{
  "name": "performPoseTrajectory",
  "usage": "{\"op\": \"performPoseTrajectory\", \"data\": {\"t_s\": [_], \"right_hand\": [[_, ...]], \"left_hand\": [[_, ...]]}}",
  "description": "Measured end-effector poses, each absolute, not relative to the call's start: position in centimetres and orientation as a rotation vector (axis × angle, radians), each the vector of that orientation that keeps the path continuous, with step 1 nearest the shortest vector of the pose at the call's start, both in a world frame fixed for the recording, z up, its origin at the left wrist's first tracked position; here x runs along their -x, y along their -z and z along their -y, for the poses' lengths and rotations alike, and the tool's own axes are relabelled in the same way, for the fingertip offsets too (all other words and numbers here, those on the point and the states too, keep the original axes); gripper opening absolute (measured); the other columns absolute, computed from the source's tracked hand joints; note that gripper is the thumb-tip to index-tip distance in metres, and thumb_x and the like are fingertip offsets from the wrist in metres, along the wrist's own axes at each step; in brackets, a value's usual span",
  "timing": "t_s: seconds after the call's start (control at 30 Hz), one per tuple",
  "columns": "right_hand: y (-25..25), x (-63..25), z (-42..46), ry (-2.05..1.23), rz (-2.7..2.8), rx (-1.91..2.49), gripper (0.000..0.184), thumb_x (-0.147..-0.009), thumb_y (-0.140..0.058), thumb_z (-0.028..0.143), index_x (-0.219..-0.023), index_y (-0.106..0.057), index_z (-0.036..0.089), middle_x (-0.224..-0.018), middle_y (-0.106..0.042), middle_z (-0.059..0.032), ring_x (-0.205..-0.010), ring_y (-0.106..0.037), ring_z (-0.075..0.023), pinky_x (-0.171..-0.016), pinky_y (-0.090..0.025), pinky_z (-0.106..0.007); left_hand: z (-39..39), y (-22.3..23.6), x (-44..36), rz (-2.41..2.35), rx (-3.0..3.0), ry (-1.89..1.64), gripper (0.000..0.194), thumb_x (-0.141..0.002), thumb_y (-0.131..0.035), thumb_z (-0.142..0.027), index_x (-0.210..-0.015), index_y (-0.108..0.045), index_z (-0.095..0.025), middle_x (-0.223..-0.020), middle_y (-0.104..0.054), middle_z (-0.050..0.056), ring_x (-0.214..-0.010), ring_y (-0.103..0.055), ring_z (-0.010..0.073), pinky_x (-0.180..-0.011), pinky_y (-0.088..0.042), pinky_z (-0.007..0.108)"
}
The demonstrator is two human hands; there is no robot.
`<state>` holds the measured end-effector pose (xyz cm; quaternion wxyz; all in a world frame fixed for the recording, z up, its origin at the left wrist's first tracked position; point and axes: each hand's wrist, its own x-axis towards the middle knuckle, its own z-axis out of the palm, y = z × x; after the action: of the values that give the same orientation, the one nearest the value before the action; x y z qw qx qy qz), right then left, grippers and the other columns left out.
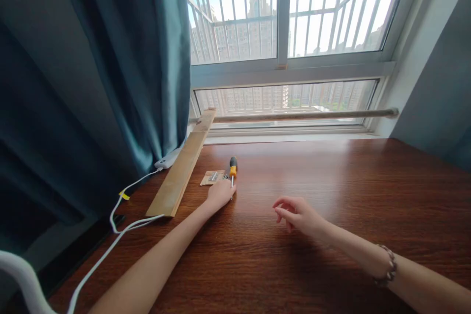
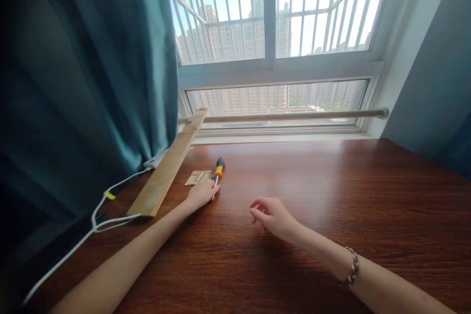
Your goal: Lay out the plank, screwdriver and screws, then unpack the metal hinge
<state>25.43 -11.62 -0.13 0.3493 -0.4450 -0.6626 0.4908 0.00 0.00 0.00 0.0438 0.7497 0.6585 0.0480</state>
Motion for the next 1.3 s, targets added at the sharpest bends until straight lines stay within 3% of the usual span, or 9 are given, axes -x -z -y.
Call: {"op": "performPoseTrajectory", "data": {"t_s": [0.17, 0.33, 0.5, 0.63, 0.77, 0.87, 0.93, 1.07, 1.3], "right_hand": [[0.7, -26.1, 11.7, -1.318, 1.638, 1.197, 0.041, -0.081, -0.050, 0.052, -0.091, -0.056, 0.013, -0.068, -0.064, -0.0015, -0.037, -0.051, -0.0063, -0.037, -0.038, -0.018], [0.8, -26.4, 10.7, -1.381, 1.361, 1.153, 0.048, -0.078, -0.053, 0.056, -0.103, -0.048, 0.015, -0.079, -0.066, -0.0027, -0.034, -0.050, -0.0058, -0.032, -0.035, -0.018], [-0.7, -25.7, 12.0, -1.598, 1.022, 1.012, 0.041, -0.080, -0.056, 0.052, -0.101, -0.047, 0.018, -0.097, -0.065, -0.0060, -0.044, -0.053, -0.0039, -0.042, -0.044, -0.018], [-1.3, -25.0, 13.1, -1.629, 0.874, 0.945, 0.032, -0.079, -0.059, 0.044, -0.088, -0.045, 0.017, -0.085, -0.065, -0.0036, -0.041, -0.047, -0.0022, -0.041, -0.039, -0.016], [-1.0, -25.7, 12.0, -1.516, 0.878, 1.072, 0.021, -0.080, -0.051, 0.034, -0.090, -0.044, 0.017, -0.068, -0.062, -0.0001, -0.035, -0.037, -0.0029, -0.036, -0.030, -0.016], [-0.9, -27.7, 10.0, -1.329, 1.116, 1.372, 0.018, -0.082, -0.038, 0.031, -0.091, -0.044, 0.017, -0.062, -0.060, 0.0012, -0.029, -0.030, -0.0049, -0.032, -0.024, -0.019], [-1.0, -29.6, 8.6, -1.042, 1.373, 1.662, 0.020, -0.083, -0.033, 0.030, -0.083, -0.047, 0.016, -0.063, -0.062, -0.0015, -0.032, -0.036, -0.0066, -0.035, -0.029, -0.021], [-1.2, -33.3, 6.6, -0.552, 1.614, 1.960, 0.026, -0.083, -0.036, 0.028, -0.071, -0.054, 0.013, -0.066, -0.064, -0.0091, -0.056, -0.057, -0.0125, -0.054, -0.037, -0.022], [-0.9, -36.2, 5.9, -0.214, 1.728, 2.278, 0.037, -0.085, -0.040, 0.040, -0.092, -0.059, 0.009, -0.093, -0.065, -0.0207, -0.089, -0.063, -0.0310, -0.070, -0.041, -0.034]], "left_hand": [[0.7, -0.2, -1.1, -1.892, -2.289, -0.342, 0.036, -0.086, -0.034, -0.033, -0.060, -0.053, -0.016, -0.068, -0.060, 0.009, -0.068, -0.056, 0.0187, -0.059, -0.033, 0.029], [5.4, -1.2, -5.0, -1.402, -2.187, -0.598, 0.040, -0.085, -0.034, -0.040, -0.052, -0.038, -0.018, -0.051, -0.041, -0.002, -0.052, -0.039, 0.0109, -0.053, -0.024, 0.025], [11.1, -1.4, -8.0, -1.051, -2.116, -0.533, 0.040, -0.085, -0.038, -0.041, -0.052, -0.033, -0.018, -0.050, -0.031, -0.005, -0.050, -0.029, 0.0087, -0.050, -0.020, 0.024], [13.2, -1.4, -8.5, -1.002, -2.246, -0.472, 0.038, -0.085, -0.042, -0.035, -0.052, -0.032, -0.018, -0.049, -0.030, -0.005, -0.048, -0.027, 0.0080, -0.050, -0.020, 0.024], [12.9, -2.1, -8.2, -0.947, -2.399, -0.486, 0.038, -0.088, -0.039, -0.043, -0.059, -0.041, -0.019, -0.055, -0.044, -0.003, -0.052, -0.037, 0.0097, -0.053, -0.026, 0.023], [10.6, -3.6, -7.1, -1.136, -2.440, -0.635, 0.038, -0.088, -0.037, -0.049, -0.066, -0.047, -0.019, -0.059, -0.051, -0.002, -0.056, -0.045, 0.0123, -0.057, -0.031, 0.024], [8.1, -4.9, -5.5, -1.334, -2.414, -0.801, 0.037, -0.088, -0.036, -0.050, -0.072, -0.051, -0.020, -0.063, -0.055, -0.001, -0.059, -0.050, 0.0140, -0.060, -0.036, 0.025], [1.9, -6.8, 0.4, -1.766, -2.287, -1.142, 0.028, -0.085, -0.045, -0.044, -0.090, -0.055, -0.018, -0.089, -0.064, 0.004, -0.080, -0.059, 0.0175, -0.075, -0.041, 0.026], [-4.8, -6.6, 12.9, -2.474, -1.674, -1.262, 0.040, -0.080, -0.056, -0.039, -0.104, -0.046, -0.010, -0.113, -0.059, 0.012, -0.099, -0.054, 0.0192, -0.082, -0.041, 0.026]]}}
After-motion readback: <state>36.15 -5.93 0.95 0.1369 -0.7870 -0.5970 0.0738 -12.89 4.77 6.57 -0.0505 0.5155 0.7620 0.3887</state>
